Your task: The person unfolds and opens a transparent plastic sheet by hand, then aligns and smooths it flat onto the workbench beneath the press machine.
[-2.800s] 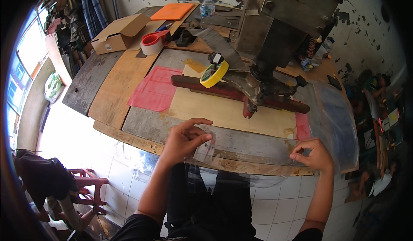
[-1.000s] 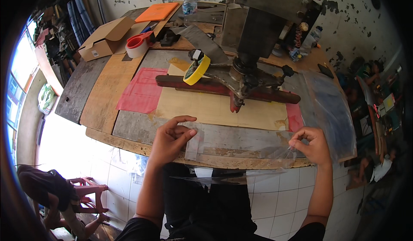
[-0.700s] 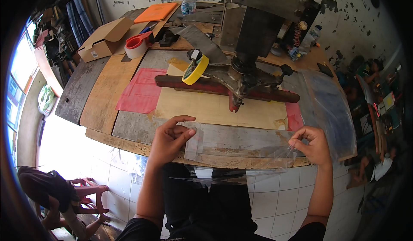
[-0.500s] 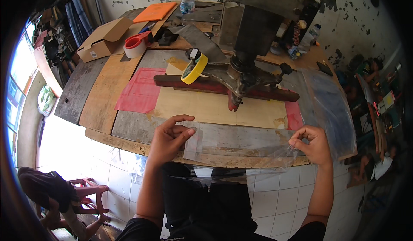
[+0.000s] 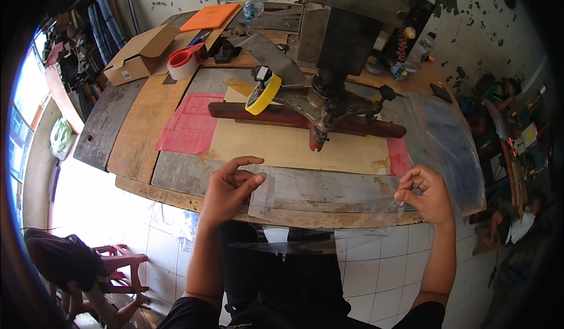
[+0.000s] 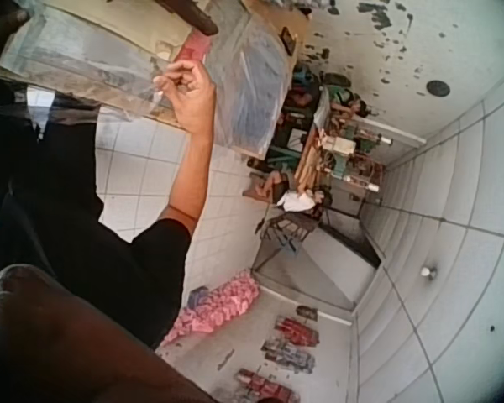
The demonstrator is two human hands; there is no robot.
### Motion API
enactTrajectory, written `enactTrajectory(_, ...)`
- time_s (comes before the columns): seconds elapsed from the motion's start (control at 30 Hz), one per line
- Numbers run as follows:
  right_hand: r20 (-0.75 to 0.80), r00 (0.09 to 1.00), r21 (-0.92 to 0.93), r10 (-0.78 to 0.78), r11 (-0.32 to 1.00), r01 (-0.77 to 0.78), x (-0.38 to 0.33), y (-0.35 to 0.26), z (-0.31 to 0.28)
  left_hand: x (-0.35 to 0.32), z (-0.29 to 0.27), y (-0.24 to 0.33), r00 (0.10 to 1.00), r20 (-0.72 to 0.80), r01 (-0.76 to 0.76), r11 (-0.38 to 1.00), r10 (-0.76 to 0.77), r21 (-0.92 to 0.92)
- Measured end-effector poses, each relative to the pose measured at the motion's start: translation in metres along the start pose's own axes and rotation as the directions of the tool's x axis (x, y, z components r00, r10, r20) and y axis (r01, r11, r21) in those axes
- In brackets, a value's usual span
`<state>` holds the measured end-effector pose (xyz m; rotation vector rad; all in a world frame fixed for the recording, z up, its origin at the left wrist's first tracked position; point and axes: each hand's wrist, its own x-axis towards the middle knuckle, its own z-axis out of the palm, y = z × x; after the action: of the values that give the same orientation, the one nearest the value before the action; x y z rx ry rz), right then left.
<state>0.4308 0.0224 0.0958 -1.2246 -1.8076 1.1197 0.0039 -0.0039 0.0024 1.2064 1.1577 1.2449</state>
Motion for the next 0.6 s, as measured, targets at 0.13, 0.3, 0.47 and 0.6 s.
enactTrajectory(0.13, 0.026, 1.0, 0.007, 0.013, 1.0, -0.013, -0.003, 0.007, -0.003, -0.001, 0.0, 0.001, 1.0, -0.002, -0.002, 1.0, 0.002, -0.017)
enactTrajectory(0.3, 0.028, 1.0, -0.016, 0.013, 1.0, -0.012, -0.007, 0.007, -0.004, -0.002, 0.001, 0.003, 1.0, -0.004, -0.01, 1.0, 0.01, 0.0)
enactTrajectory(0.47, -0.063, 0.998, 0.002, -0.01, 1.0, 0.01, -0.005, 0.011, 0.01, -0.002, -0.001, -0.003, 1.0, -0.028, -0.01, 1.0, 0.01, 0.014)
enactTrajectory(0.6, -0.213, 0.975, -0.004, -0.061, 0.998, 0.061, 0.006, 0.033, 0.025, 0.001, 0.004, -0.003, 0.997, -0.061, -0.044, 0.996, 0.049, 0.078)
